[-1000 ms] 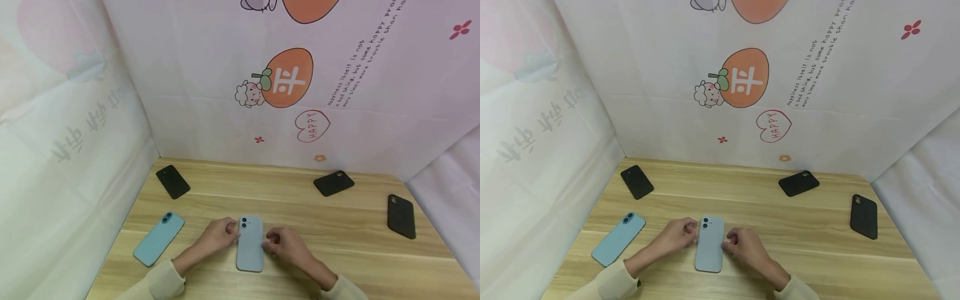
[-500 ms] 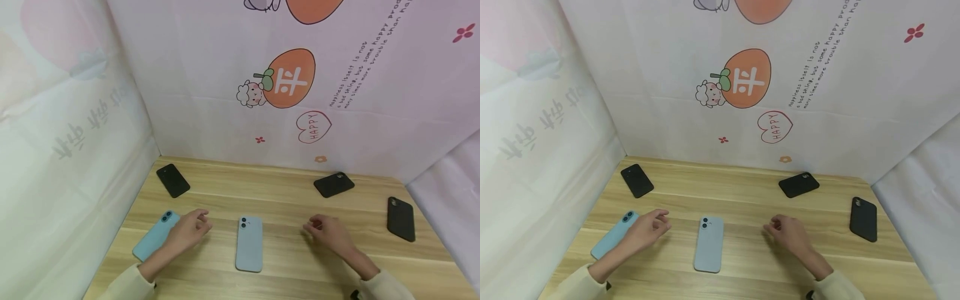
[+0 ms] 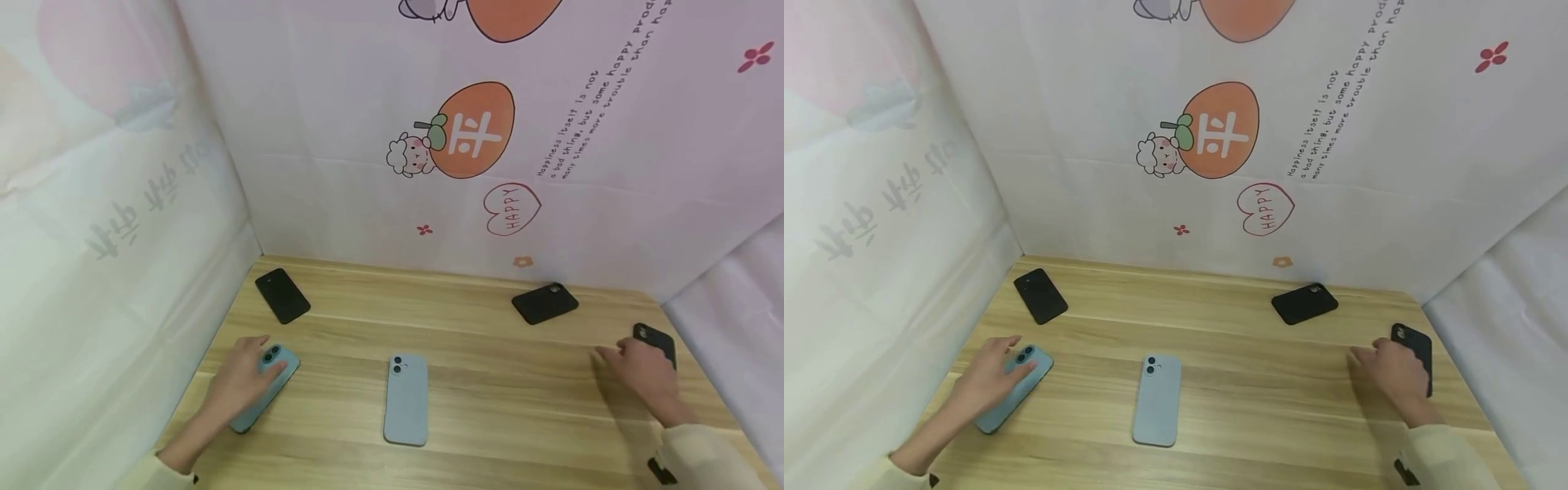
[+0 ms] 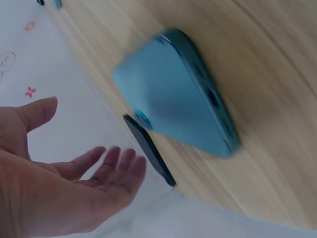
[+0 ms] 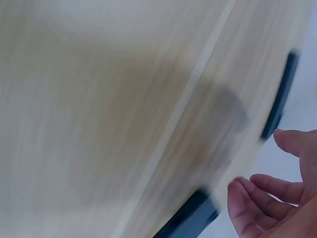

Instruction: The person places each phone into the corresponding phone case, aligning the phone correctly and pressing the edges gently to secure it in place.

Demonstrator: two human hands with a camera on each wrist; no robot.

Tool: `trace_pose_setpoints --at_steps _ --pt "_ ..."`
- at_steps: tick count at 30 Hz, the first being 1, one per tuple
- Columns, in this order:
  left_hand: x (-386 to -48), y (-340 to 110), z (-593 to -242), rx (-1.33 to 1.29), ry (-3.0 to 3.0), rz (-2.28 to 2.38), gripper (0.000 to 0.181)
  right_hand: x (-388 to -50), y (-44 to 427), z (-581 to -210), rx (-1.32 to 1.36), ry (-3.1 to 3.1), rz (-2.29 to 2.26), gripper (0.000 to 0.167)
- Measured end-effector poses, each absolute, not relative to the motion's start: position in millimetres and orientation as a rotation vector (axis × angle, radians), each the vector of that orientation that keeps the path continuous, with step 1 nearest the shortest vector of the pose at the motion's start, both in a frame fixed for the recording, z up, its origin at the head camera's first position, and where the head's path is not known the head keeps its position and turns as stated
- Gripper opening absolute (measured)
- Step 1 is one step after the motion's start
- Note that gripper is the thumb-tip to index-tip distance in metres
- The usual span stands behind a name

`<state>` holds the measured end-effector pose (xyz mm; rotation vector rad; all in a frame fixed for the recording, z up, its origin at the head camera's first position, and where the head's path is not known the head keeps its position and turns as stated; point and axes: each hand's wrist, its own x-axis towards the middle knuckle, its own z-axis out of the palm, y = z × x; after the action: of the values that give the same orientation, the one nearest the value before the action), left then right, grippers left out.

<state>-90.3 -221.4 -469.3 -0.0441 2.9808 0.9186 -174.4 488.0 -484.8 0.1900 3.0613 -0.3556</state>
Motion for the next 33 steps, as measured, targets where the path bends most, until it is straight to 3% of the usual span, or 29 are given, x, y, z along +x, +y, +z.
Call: trace_pose_setpoints --at_steps 4,11,17,21,27,33 --pt "-89.2 -235.0 -471.6 -0.114 2.981 0.800 0.084 -181.1 524.8 -485.9 0.244 3.063 -0.281 0.071" --pt "-87.8 -248.4 -480.8 -0.132 2.929 0.661 0.100 -185.7 560.8 -490.2 0.426 2.961 -0.215 0.103" --pt "-89.2 -249.3 -488.1 -0.126 2.911 0.562 0.108 -184.8 571.3 -495.2 0.431 2.788 -0.267 0.111" --pt "-89.8 -247.3 -489.4 -0.103 2.931 0.517 0.106 -189.8 570.3 -497.3 0.410 2.825 -0.233 0.107" --pt "-90.4 -240.6 -487.6 -0.078 2.926 0.464 0.102 -191.1 570.0 -497.0 0.393 2.884 -0.258 0.088" --pt "-87.9 -235.6 -486.0 -0.059 2.930 0.419 0.097 -188.3 569.6 -493.5 0.426 2.899 -0.379 0.087"
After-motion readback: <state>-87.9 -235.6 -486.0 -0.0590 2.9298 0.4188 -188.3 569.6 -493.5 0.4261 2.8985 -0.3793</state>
